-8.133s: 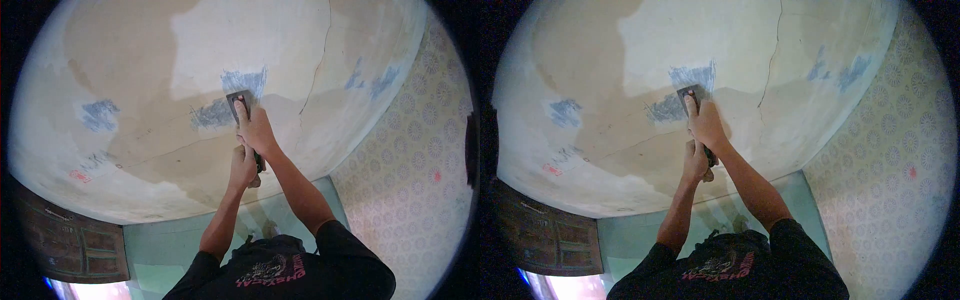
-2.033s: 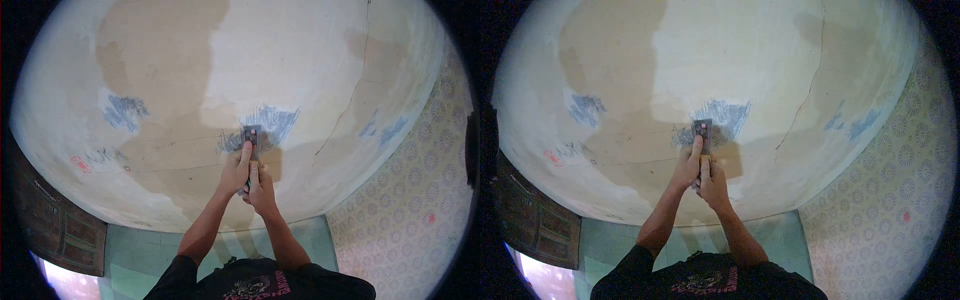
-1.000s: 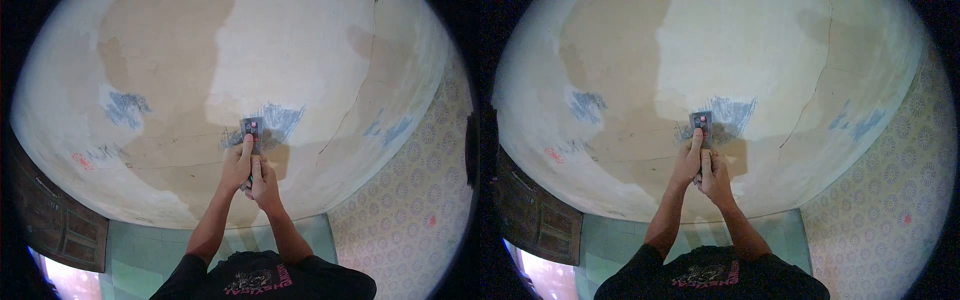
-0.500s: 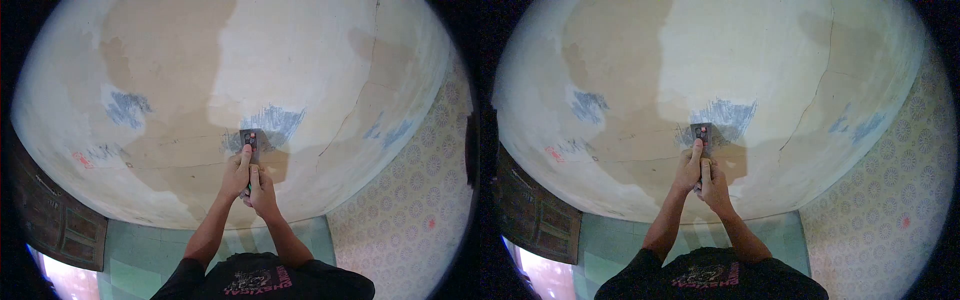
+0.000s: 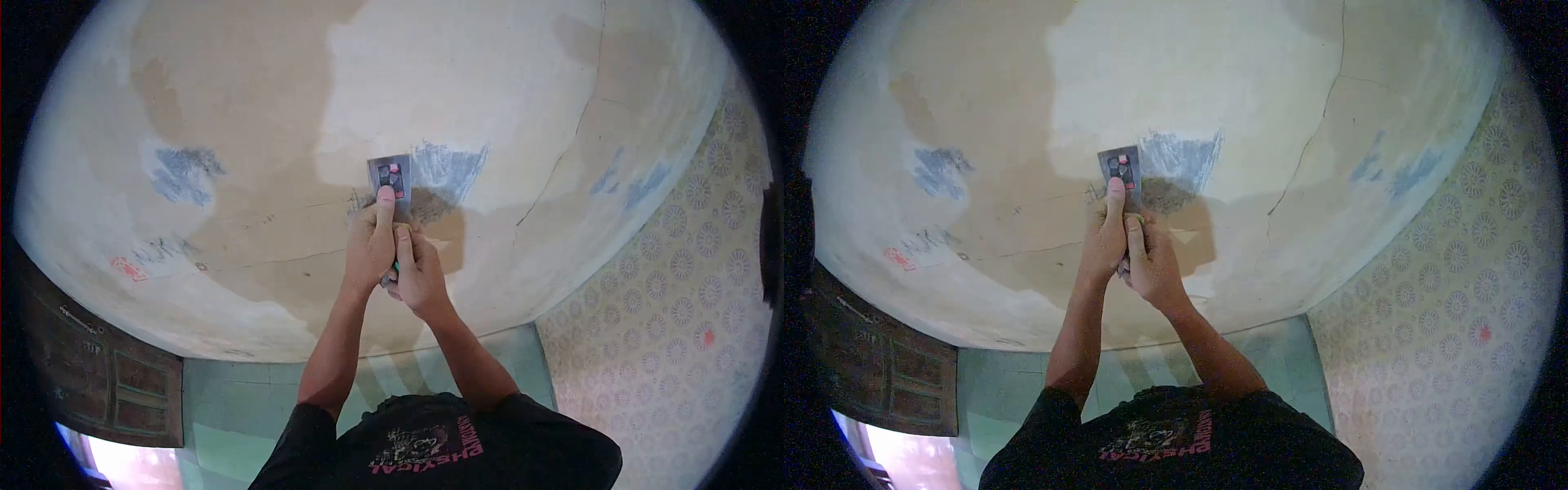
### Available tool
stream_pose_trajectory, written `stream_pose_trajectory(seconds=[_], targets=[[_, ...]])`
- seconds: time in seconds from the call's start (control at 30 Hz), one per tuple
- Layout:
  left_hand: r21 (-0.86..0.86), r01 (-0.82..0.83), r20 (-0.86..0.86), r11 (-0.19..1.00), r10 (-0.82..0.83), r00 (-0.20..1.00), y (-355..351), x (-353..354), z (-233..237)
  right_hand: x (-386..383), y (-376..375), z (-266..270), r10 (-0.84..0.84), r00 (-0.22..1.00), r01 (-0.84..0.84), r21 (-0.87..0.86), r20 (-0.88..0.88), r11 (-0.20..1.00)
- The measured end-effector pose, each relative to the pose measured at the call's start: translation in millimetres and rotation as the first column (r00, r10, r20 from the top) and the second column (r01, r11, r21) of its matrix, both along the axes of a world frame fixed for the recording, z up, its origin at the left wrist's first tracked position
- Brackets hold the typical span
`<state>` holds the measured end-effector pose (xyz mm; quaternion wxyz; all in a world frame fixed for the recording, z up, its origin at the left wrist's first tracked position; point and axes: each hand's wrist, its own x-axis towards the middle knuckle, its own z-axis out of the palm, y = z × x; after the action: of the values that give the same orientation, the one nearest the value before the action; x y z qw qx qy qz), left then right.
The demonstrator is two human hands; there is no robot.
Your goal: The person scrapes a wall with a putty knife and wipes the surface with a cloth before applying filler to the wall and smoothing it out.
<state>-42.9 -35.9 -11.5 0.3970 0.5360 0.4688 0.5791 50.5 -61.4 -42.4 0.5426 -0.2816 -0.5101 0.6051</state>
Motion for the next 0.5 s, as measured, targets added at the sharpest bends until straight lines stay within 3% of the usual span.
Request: stream_pose_trajectory(seconds=[0.1, 0.17, 0.3, 0.37, 0.47, 0.5], targets=[[0.050, -0.044, -0.084, 0.998, 0.048, 0.995, 2, -1, -30, -2, -9, -19, -0.054, 0.998, 0.055, -0.049, 0.022, 0.997], [-0.029, 0.005, 0.050, 1.000, -0.004, 0.999, -1, 2, -41, 0, -13, -31, 0.012, 0.999, -0.007, -0.129, 0.037, 0.992], [-0.153, 0.128, 0.055, 0.980, -0.121, 0.991, -11, -7, -17, 4, -19, -10, 0.076, 0.997, -0.078, -0.153, -0.020, 0.985], [-0.055, 0.049, 0.016, 0.997, -0.048, 0.999, -14, -3, -17, 3, -16, -16, 0.070, 0.997, -0.074, -0.114, -0.040, 0.991], [-0.081, 0.045, -0.040, 0.996, -0.048, 0.998, -17, -2, -36, 4, -18, -15, -0.027, 0.999, 0.022, -0.126, -0.036, 0.992], [0.084, 0.030, -0.008, 0.996, -0.029, 1.000, -14, 3, -36, 2, -15, -14, -0.031, 0.999, 0.026, -0.112, -0.041, 0.993]])
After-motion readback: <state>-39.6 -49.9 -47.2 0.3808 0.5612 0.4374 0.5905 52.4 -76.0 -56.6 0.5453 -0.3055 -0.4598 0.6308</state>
